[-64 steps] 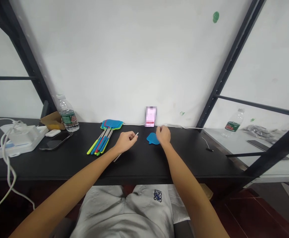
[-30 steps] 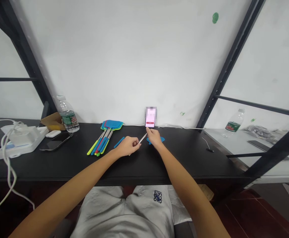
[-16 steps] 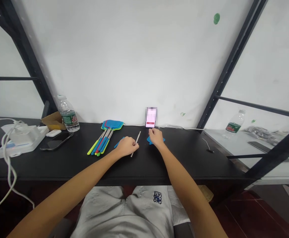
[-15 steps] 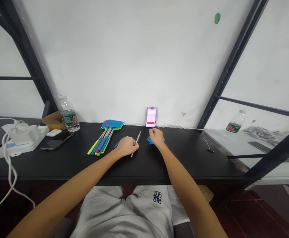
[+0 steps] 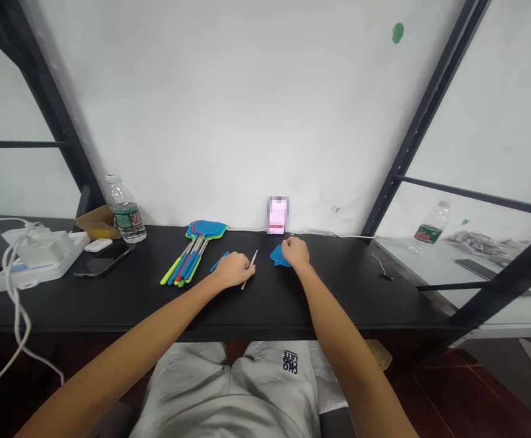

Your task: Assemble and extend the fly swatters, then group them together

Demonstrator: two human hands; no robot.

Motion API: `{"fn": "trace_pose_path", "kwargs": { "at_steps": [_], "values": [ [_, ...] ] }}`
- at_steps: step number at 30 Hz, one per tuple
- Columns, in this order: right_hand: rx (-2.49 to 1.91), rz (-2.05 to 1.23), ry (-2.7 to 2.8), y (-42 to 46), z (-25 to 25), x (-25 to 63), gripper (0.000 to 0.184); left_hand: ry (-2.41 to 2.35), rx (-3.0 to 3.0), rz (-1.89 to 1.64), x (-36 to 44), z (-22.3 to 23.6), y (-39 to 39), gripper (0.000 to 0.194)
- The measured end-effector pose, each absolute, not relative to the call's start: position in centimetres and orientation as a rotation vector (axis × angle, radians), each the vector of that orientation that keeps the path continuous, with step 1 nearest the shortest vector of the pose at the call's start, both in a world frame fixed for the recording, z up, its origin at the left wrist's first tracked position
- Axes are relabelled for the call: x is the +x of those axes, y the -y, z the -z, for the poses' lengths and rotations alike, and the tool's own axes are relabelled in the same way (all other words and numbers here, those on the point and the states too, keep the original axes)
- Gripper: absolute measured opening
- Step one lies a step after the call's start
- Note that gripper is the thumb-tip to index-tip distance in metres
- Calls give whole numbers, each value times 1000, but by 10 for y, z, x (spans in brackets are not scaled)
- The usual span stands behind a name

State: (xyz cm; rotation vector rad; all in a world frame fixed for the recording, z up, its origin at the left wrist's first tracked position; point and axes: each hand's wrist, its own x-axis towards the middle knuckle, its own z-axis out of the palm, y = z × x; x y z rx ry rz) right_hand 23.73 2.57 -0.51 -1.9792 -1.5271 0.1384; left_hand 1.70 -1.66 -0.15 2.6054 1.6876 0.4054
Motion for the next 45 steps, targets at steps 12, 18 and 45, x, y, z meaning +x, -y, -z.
{"fn": "trace_pose_path", "kwargs": {
  "at_steps": [12,18,45],
  "values": [
    [-2062,-53,1382,-31,10,254,23,-2116,2347,-732,-11,-12,-1,35],
    [-2156,-38,1443,-35,16,259,27,-2263,2292,-525,-17,-2,-6,36],
    [-2054,-131,1732,-17,9,218,20,-1910,2412,-565,-1,-3,4,32]
  ]
}}
